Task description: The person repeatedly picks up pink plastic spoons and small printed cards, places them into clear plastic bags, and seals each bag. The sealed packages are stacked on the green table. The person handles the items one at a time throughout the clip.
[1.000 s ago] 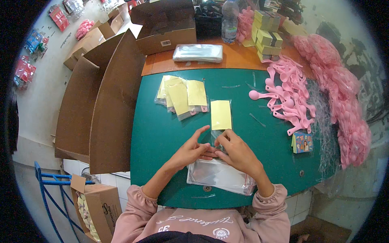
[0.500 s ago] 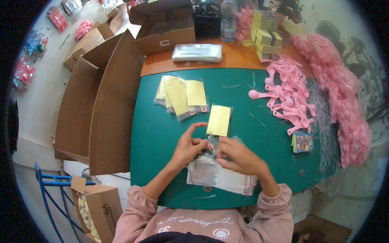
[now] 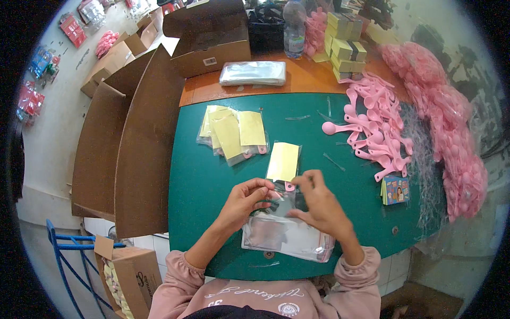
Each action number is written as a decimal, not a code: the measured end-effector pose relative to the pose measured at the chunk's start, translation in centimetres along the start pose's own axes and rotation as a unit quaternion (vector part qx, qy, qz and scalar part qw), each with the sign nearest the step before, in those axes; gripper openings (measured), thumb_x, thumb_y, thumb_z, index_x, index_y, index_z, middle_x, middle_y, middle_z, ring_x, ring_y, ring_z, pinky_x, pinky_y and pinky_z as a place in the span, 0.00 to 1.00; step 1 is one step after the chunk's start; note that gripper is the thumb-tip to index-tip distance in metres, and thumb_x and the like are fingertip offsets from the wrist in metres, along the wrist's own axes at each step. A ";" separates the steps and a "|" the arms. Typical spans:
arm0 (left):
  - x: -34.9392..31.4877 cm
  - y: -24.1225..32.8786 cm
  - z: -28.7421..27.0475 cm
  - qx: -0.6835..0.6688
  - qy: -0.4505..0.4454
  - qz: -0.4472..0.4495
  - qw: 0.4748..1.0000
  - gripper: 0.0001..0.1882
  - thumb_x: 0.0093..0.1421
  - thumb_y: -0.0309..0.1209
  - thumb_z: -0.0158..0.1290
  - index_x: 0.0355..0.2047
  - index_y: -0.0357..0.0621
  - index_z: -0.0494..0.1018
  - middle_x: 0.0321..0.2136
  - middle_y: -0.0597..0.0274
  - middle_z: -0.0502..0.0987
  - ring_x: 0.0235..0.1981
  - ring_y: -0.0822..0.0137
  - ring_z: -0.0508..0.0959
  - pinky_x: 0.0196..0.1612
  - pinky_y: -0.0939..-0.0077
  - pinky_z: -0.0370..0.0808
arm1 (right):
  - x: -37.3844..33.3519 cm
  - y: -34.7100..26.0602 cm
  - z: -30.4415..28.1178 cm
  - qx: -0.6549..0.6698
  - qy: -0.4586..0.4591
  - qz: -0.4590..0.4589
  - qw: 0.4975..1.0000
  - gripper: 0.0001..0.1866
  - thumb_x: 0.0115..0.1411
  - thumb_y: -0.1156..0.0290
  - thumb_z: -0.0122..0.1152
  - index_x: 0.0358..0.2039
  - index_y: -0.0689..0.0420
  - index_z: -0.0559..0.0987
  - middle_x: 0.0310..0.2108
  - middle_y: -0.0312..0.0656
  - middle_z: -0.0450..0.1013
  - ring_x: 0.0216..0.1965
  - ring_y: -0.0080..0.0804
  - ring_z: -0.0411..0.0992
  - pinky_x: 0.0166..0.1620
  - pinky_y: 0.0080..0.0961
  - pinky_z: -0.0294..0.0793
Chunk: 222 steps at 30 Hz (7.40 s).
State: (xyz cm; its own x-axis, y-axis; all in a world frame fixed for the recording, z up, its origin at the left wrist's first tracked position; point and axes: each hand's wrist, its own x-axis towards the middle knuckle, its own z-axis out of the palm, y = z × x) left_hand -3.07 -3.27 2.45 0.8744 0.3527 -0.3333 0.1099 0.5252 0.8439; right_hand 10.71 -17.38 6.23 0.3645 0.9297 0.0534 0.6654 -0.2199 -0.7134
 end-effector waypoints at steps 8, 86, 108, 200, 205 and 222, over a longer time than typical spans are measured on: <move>-0.1 2.1 -1.2 0.196 -0.005 -0.015 0.981 0.15 0.58 0.29 0.49 0.45 0.43 0.63 0.30 0.63 0.76 0.33 0.75 0.76 0.29 0.83 0.72 | 0.3 2.6 1.2 0.195 0.047 0.028 0.979 0.07 0.48 0.81 0.58 0.29 0.63 0.72 0.35 0.42 0.62 0.33 0.29 0.67 0.36 0.22 0.71; 2.0 1.6 1.2 0.112 -0.115 0.042 0.986 0.09 0.60 0.26 0.46 0.38 0.38 0.60 0.33 0.50 0.77 0.35 0.69 0.77 0.36 0.77 0.75 | -2.2 2.8 -3.9 0.186 0.304 0.113 0.927 0.06 0.56 0.75 0.55 0.33 0.61 0.69 0.21 0.35 0.68 0.20 0.15 0.63 0.23 0.12 0.61; 1.4 1.7 2.3 0.274 -0.143 0.011 0.951 0.18 0.61 0.38 0.46 0.44 0.38 0.71 0.28 0.64 0.76 0.29 0.78 0.72 0.34 0.83 0.70 | -0.2 -0.8 -3.6 0.255 0.163 0.050 0.952 0.09 0.56 0.73 0.56 0.29 0.61 0.66 0.19 0.37 0.71 0.20 0.14 0.65 0.21 0.12 0.61; 2.8 5.0 -0.5 0.186 -0.240 0.122 0.945 0.32 0.54 0.35 0.55 0.56 0.44 0.54 0.32 0.56 0.77 0.34 0.73 0.75 0.37 0.79 0.71 | 0.8 2.6 -4.1 0.323 0.035 0.083 0.942 0.13 0.43 0.74 0.67 0.18 0.57 0.69 0.21 0.30 0.68 0.22 0.14 0.63 0.27 0.14 0.64; 2.8 5.3 -0.2 0.152 -0.157 0.066 0.974 0.26 0.55 0.27 0.53 0.54 0.44 0.58 0.35 0.56 0.75 0.35 0.76 0.73 0.39 0.83 0.70 | 0.9 1.4 -5.2 0.366 0.019 0.139 0.920 0.09 0.48 0.72 0.65 0.22 0.59 0.71 0.21 0.32 0.69 0.23 0.15 0.64 0.26 0.14 0.64; 1.5 -0.4 0.7 0.032 -0.068 -0.044 0.996 0.28 0.64 0.32 0.37 0.60 0.46 0.37 0.41 0.43 0.71 0.42 0.60 0.74 0.44 0.69 0.73 | 1.1 0.7 -1.9 -0.036 -0.054 -0.082 0.994 0.18 0.46 0.72 0.62 0.39 0.58 0.72 0.41 0.45 0.65 0.42 0.45 0.66 0.43 0.34 0.67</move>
State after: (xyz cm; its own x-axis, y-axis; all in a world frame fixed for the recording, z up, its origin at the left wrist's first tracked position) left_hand -1.47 -3.45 1.92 0.9153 0.1977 -0.3510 0.2149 0.4972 0.8406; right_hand 12.76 -17.09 7.09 0.1771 0.9804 0.0865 0.7567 -0.0794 -0.6489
